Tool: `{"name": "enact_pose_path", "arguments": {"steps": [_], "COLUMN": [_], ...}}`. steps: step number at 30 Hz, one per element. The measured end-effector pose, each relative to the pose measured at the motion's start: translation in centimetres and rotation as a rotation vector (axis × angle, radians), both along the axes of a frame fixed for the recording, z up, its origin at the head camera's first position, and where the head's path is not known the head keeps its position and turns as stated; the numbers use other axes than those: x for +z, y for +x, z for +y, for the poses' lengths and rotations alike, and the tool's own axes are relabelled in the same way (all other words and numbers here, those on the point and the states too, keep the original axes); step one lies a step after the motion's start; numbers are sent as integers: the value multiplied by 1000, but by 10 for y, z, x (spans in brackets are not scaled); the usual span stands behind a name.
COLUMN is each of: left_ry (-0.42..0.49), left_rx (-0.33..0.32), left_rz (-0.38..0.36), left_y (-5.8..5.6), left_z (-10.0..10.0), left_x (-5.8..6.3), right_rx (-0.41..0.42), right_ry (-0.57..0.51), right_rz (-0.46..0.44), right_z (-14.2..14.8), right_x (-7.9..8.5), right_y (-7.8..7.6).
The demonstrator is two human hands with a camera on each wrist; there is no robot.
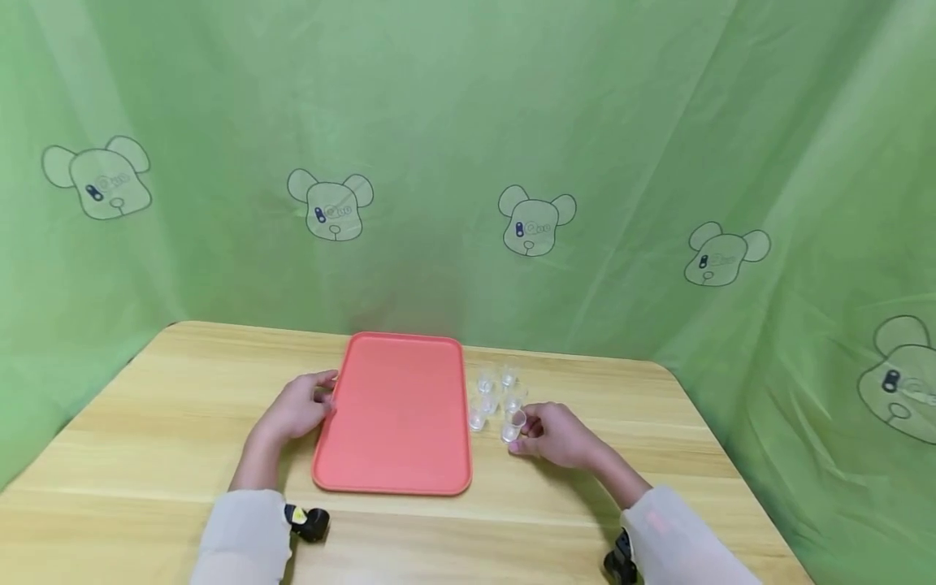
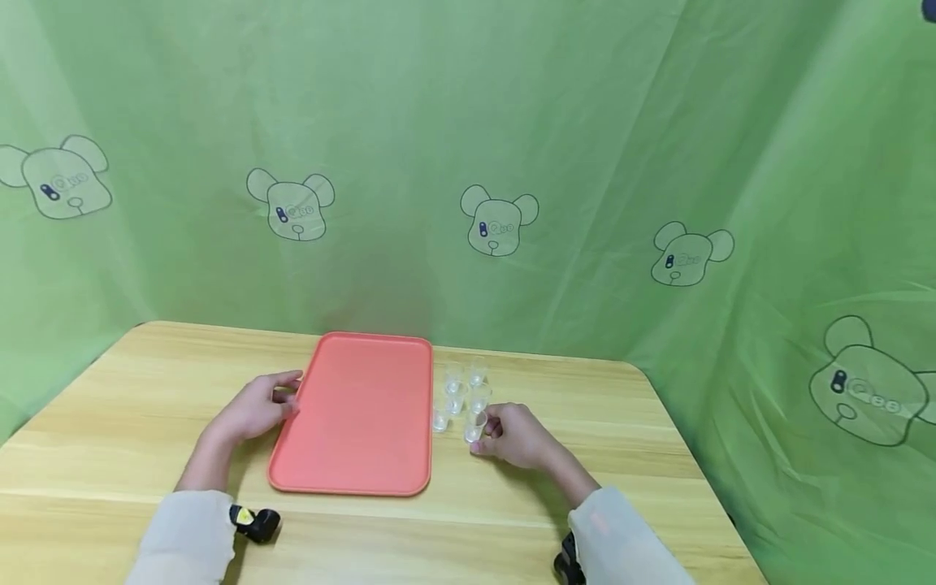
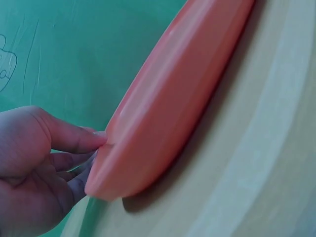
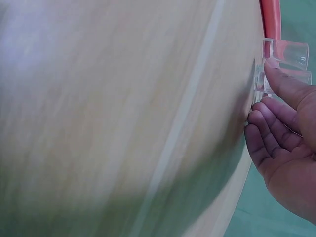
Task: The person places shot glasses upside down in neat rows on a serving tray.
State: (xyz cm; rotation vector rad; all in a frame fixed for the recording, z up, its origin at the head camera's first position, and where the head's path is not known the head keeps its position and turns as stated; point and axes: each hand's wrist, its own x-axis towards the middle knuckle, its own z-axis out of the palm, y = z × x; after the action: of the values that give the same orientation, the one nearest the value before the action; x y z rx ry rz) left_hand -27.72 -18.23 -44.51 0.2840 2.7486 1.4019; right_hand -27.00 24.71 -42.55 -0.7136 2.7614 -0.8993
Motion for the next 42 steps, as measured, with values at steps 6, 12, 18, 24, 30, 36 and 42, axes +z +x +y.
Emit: {"name": "enact_pose_path", "arguments": {"steps": [6,12,18,24,30,36,42], "left_ry": [35,46,39,40,39,35,32], "left_rx": [18,14,9,7,7,13,14], "left_rz": [-56,-53,-54,-50,-52,-55,-54], "left_y": [-2,-1,-1,-1,-3,-2,-1], "left_z": [-3,-4,-3,-5,-6,-5,-5], "left_x": [0,-2,-2,-3,-5,-4,-3], "right_rx": [-7,-43,-33,-29,-34,-34,5], "right_ry": [-45,-54,-80,-118,-125,-126,-133], "right_rz": [-34,-39,-20,-23,-25,-36,-43], "right_z": [0,1,3,-1,-4,-2,-5], "right_x": [-1,-6,-12,-13,-13,-11,-3], "right_y": [-3,-5,-5,-6,-7,-7,-5]}}
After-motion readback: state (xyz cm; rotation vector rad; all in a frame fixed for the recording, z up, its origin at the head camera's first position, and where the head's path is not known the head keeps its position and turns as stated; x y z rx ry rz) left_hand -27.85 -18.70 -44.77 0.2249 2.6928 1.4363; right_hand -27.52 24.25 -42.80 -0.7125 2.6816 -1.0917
